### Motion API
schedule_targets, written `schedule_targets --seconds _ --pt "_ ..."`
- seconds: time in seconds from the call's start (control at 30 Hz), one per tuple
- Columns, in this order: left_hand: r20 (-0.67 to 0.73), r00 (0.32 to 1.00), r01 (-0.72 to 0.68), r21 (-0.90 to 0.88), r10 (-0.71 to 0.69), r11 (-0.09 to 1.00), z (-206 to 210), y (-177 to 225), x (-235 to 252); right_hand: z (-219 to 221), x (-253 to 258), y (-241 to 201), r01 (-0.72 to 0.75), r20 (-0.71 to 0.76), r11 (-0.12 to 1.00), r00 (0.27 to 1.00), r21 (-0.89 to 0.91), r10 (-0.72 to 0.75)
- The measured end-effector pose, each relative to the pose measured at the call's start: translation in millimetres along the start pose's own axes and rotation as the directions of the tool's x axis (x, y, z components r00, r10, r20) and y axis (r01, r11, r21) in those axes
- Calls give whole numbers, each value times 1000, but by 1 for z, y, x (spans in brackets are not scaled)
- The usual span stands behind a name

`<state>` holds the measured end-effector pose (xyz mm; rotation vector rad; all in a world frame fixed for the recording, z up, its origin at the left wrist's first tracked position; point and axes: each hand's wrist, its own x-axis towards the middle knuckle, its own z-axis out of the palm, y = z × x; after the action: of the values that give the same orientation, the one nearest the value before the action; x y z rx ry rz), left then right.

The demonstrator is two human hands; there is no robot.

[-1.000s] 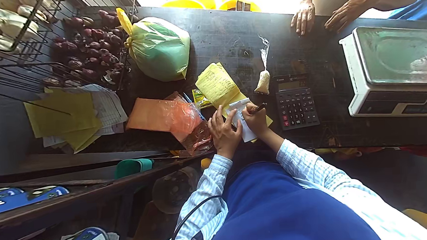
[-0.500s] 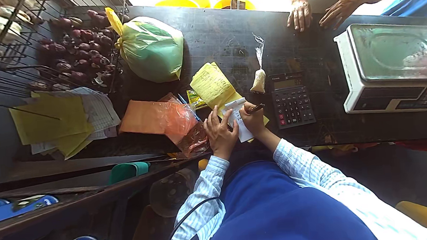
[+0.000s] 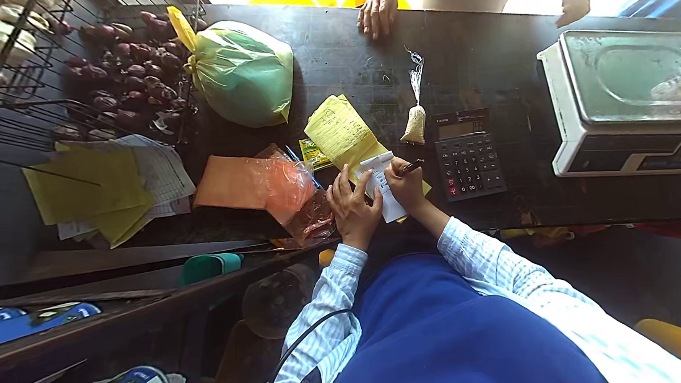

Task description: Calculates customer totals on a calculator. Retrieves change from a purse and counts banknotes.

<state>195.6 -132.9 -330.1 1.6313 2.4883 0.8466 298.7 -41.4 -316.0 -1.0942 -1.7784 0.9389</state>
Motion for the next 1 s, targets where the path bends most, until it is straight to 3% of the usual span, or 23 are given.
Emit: schedule_targets --seconds 0.3,0.7,0.87,1.0 --pt "2 1000 4 -3 -3 1000 0 0 0 -6 -1 -2 -22 9 986 1000 168 21" --pt "-3 1000 0 -27 0 1000 1 -2 -1 3 -7 -2 25 98 999 995 43 -29" --pt "-43 999 -11 63 14 998 1 1 2 4 -7 -3 -17 84 996 996 90 10" --pt "33 999 -15 17 14 1000 -10 5 3 4 -7 -5 -16 82 993 997 118 6"
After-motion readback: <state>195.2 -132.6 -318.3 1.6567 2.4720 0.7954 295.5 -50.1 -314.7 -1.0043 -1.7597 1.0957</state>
